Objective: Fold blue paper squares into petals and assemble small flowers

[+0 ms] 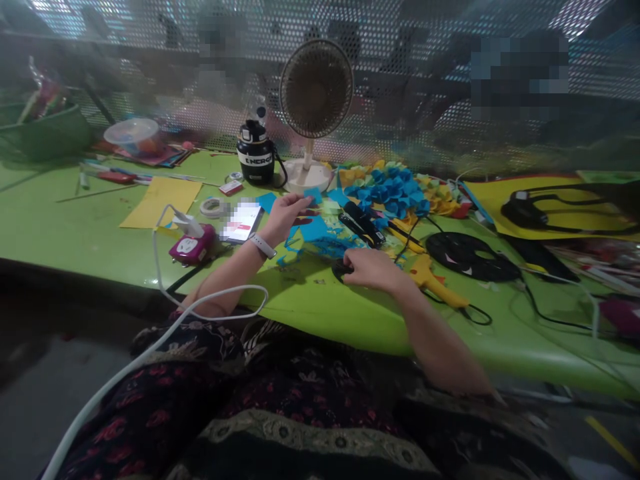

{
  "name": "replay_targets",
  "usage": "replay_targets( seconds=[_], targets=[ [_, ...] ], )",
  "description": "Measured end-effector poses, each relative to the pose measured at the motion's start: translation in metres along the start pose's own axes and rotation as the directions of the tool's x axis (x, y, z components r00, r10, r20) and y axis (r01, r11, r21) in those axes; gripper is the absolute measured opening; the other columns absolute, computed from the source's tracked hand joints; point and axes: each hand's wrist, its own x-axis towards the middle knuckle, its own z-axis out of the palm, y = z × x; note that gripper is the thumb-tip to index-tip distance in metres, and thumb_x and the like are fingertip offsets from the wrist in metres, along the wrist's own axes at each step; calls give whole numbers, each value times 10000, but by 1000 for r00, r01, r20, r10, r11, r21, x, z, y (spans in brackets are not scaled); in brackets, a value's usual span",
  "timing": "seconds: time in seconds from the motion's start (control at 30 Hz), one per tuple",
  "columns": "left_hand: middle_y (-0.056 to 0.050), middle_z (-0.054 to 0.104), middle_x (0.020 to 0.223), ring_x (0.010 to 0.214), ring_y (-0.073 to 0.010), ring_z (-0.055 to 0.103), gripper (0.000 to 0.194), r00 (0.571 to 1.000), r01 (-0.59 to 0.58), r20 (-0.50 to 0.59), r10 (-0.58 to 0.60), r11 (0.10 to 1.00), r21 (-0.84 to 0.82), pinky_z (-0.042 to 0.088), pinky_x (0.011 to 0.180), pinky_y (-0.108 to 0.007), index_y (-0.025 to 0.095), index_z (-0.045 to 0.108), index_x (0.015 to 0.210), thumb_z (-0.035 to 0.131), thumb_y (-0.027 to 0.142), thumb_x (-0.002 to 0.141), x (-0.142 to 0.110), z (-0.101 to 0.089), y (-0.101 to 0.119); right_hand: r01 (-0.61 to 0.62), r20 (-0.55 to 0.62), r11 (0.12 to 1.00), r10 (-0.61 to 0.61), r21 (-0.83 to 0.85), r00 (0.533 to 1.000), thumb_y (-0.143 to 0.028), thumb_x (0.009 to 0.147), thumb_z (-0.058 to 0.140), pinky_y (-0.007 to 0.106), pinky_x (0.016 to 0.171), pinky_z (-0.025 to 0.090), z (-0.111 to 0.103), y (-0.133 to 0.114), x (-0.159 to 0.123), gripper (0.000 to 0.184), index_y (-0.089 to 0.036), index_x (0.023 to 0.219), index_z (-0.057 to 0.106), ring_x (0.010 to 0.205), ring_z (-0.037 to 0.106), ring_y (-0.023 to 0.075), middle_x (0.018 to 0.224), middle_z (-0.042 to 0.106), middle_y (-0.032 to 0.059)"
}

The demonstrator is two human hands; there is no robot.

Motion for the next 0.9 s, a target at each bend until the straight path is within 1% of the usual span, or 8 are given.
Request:
replay_targets(
  seconds=[0.1, 0.2, 0.3, 0.4, 0.53, 0.6, 0.73, 0.9],
  targets=[
    [-42, 755, 829, 640, -117, 727, 231, 1000, 2, -3, -2, 1000, -17, 503, 571, -182, 157, 577, 845, 762, 294, 853, 0, -1, 2, -25, -2, 992, 26, 126, 1000, -259, 703, 690, 307, 595, 366, -4, 12, 2, 156, -218, 850, 661, 776, 646, 238, 873, 734, 72],
    [-28, 744, 827, 656, -113, 725, 199, 1000, -25, -14, 25, 999, -24, 504, 570, -185, 163, 579, 840, 742, 274, 872, 0, -1, 3, -53, -87, 930, 90, 363, 992, -255, 669, 721, 298, 607, 415, -8, 25, 5, 184, -217, 836, 654, 724, 629, 204, 838, 724, 49],
    [-14, 732, 827, 698, -102, 722, 179, 999, -51, 10, 51, 999, -17, 513, 596, -178, 161, 608, 860, 764, 248, 846, 0, -1, 3, 11, -205, 752, 166, 659, 965, -281, 659, 741, 282, 585, 452, -9, 31, 8, 208, -208, 816, 626, 649, 590, 158, 762, 685, 26],
    [-13, 729, 833, 731, -102, 716, 165, 998, -61, 31, 62, 998, -19, 518, 608, -174, 158, 638, 878, 776, 230, 823, -1, -1, 3, 57, -236, 571, 244, 819, 941, -336, 653, 762, 272, 537, 449, -6, 31, 12, 256, -200, 803, 606, 580, 542, 128, 698, 638, 6],
    [-7, 720, 840, 779, -101, 710, 129, 991, -123, -55, 121, 992, -30, 509, 606, -162, 167, 636, 837, 755, 218, 841, 0, -1, 4, 74, -247, 501, 288, 862, 925, -406, 611, 824, 264, 493, 429, -4, 30, 15, 342, -199, 771, 604, 529, 507, 112, 643, 605, -14],
    [-6, 716, 826, 766, -96, 708, 125, 992, -116, -61, 114, 993, -29, 498, 591, -154, 169, 630, 824, 731, 227, 869, 0, -1, 4, 97, -265, 455, 323, 885, 909, -471, 578, 855, 263, 480, 432, -4, 30, 16, 412, -206, 754, 591, 511, 500, 109, 613, 589, -24],
    [-39, 748, 873, 740, -103, 723, 165, 997, -67, 37, 67, 998, -6, 504, 603, -172, 157, 641, 861, 734, 290, 887, -5, 2, 3, 104, -228, 344, 344, 933, 911, -590, 507, 890, 263, 480, 462, -4, 26, 18, 557, -217, 759, 561, 528, 513, 111, 642, 602, -22],
    [-62, 770, 878, 738, -107, 733, 159, 993, -17, 118, 18, 1000, -6, 530, 619, -176, 130, 643, 903, 698, 278, 923, -14, 13, 1, 80, -178, 340, 268, 937, 947, -661, 525, 865, 265, 498, 466, -1, 13, 19, 606, -227, 795, 539, 575, 524, 120, 690, 606, -17]
  ],
)
